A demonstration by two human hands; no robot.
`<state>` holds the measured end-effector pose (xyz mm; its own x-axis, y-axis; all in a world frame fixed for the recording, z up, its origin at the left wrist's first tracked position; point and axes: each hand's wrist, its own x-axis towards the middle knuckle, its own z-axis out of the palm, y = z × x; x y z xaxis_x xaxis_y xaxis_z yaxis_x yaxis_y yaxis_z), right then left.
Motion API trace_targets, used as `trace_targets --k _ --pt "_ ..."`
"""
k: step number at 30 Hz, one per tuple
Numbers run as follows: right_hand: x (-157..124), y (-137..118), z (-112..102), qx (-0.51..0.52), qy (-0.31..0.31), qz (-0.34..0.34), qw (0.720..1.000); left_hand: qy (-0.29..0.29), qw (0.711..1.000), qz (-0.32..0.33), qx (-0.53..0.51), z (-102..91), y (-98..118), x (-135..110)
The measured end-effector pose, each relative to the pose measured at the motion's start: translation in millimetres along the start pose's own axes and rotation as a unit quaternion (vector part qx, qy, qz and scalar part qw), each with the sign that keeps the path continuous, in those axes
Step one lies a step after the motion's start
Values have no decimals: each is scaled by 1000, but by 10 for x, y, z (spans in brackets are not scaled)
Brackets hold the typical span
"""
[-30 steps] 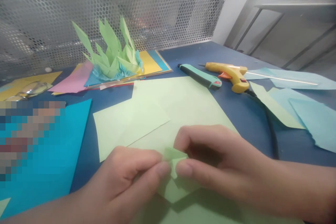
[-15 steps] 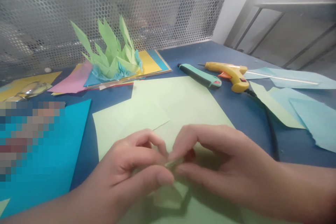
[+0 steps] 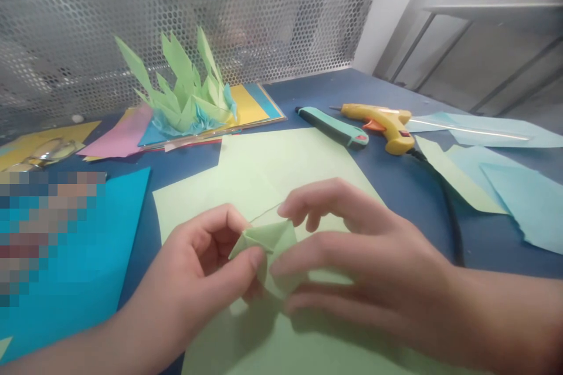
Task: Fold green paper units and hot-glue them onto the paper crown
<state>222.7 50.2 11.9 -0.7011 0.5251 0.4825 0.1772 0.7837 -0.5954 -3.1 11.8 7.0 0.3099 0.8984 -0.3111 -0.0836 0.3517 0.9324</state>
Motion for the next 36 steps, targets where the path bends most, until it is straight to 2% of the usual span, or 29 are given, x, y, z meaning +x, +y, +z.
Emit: trace_targets --k 4,7,12,19,26,29,33,36 --pt "5 14 -4 -19 26 -23 999 23 999 9 -20 24 12 27" --pt "-1 23 15 -20 43 -24 999 26 1000 11 5 48 5 14" --pt "-14 4 20 16 43 -2 999 4 994 39 97 59 -40 -25" --pt "13 -53 9 29 13 45 998 8 988 59 143 78 -38 -9" --pt "-22 -58 18 46 5 64 997 -9 990 63 124 88 -27 -26" --pt "-14 -70 6 49 5 60 997 -22 994 43 95 99 -2 -31" --pt "15 -78 10 48 3 52 997 -34 999 -13 4 120 27 -13" --pt "22 -74 22 49 12 44 998 -39 999 -28 -9 127 21 -9"
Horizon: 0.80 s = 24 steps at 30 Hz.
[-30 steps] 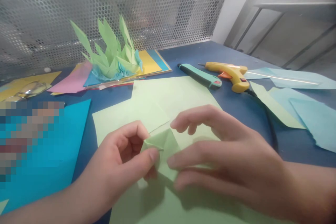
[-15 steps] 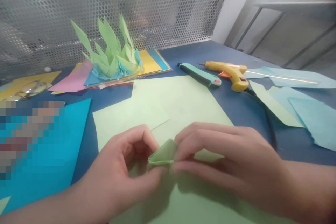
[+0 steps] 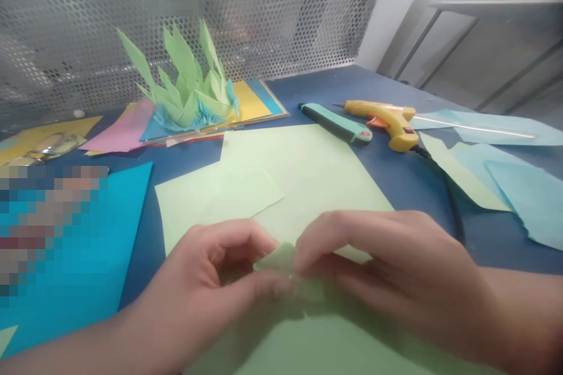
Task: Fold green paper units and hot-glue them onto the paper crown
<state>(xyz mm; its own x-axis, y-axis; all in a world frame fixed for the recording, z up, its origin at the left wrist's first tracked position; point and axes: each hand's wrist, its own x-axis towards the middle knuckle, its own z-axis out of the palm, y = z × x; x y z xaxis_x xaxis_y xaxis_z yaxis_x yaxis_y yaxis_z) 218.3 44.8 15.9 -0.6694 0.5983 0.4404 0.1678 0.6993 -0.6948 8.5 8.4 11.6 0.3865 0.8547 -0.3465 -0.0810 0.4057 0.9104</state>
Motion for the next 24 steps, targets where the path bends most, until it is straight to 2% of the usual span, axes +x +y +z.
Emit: trace_targets --k 3,5,8,10,13,17,22,24 --pt "-19 22 1 12 0 -13 1000 4 999 13 33 -10 -18 -15" --pt "-41 47 -4 11 1 -38 999 29 998 27 49 -25 -27 -25" --pt "-72 79 -10 -28 7 -83 996 60 996 43 47 -46 -35 -18" --pt "-80 81 -7 -54 -4 -95 994 53 997 49 40 -53 -36 -2" --pt "-59 62 8 -29 -34 -42 998 37 998 47 26 -56 -27 19" --pt "3 33 25 33 -35 65 997 41 997 29 56 -75 3 25" --pt "33 -56 -23 9 -13 121 993 16 994 26 105 -121 -11 2" --pt "-4 -93 -48 -21 -32 103 994 5 996 16 89 -131 -29 -5"
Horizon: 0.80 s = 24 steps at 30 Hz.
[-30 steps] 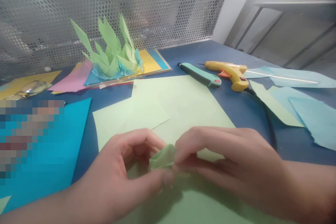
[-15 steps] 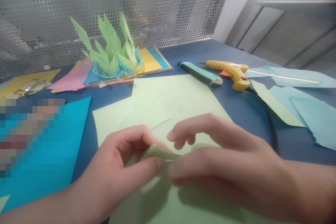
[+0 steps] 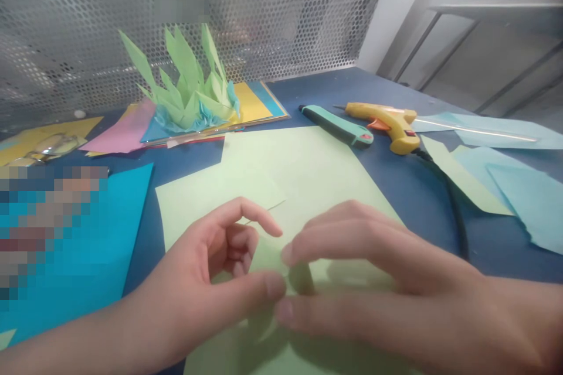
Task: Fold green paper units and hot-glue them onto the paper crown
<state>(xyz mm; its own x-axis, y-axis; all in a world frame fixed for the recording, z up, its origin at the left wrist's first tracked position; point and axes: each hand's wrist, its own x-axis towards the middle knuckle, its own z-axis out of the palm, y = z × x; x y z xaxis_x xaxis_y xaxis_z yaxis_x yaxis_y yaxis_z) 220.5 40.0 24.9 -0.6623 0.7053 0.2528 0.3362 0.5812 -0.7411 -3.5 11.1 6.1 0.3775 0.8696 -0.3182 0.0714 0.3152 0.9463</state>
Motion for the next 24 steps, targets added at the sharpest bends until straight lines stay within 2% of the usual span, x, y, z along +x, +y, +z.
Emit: trace_targets --k 5,10,14,17,24 --pt "-139 40 2 -70 -21 -117 990 -3 999 -4 -32 3 -3 -10" --pt "-113 83 -10 -81 33 -190 978 28 999 25 18 23 35 -5" --pt "-39 74 -13 -126 31 -187 974 72 994 60 64 42 15 2" --pt "-2 99 44 -109 51 -183 976 96 991 57 69 57 -15 -2" --pt "25 127 124 2 54 -31 998 47 997 46 39 109 -11 10"
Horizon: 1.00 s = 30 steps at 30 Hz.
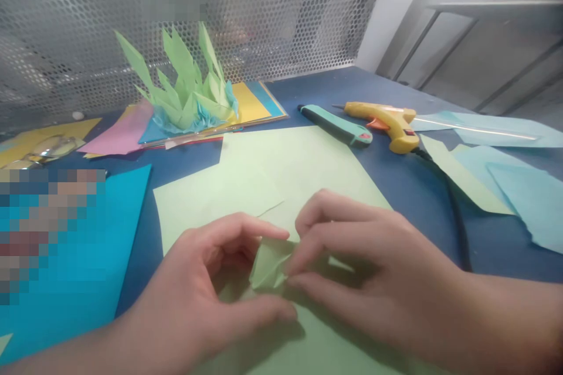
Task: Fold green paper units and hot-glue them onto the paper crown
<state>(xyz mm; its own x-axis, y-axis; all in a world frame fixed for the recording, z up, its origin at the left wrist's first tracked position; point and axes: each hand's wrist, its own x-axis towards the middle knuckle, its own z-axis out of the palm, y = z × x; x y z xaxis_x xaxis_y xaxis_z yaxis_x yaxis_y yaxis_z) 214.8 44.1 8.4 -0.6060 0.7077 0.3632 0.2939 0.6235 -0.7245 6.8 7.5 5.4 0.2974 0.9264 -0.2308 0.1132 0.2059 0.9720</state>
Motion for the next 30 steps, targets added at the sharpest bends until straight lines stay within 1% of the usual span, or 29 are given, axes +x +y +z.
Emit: trace_targets --k 3,8,11,15,19,21,23,24,27,30 --pt "26 2 3 46 -20 59 997 3 1000 -8 2 7 -2 -1" --pt "66 18 4 90 -31 141 986 -20 1000 23 4 -7 -1 -43" --pt "79 19 4 123 -40 157 979 -8 999 31 14 -6 8 -60" --pt "78 10 14 164 -44 162 972 4 999 39 26 11 3 -44" --pt "78 -3 1 165 -59 141 974 -6 997 60 42 28 -19 -29" --pt "91 -13 -22 161 -68 120 977 17 998 48 35 25 -25 -40" --pt "108 -21 -47 154 -69 77 983 46 999 24 0 8 -26 -57" --pt "114 -24 -55 146 -68 51 986 50 998 19 -26 -7 -24 -63" --pt "107 -19 -58 111 -65 -6 992 20 997 34 -69 -57 -11 -52" --pt "65 2 -45 69 -49 -45 995 10 998 57 -29 -88 10 -21"
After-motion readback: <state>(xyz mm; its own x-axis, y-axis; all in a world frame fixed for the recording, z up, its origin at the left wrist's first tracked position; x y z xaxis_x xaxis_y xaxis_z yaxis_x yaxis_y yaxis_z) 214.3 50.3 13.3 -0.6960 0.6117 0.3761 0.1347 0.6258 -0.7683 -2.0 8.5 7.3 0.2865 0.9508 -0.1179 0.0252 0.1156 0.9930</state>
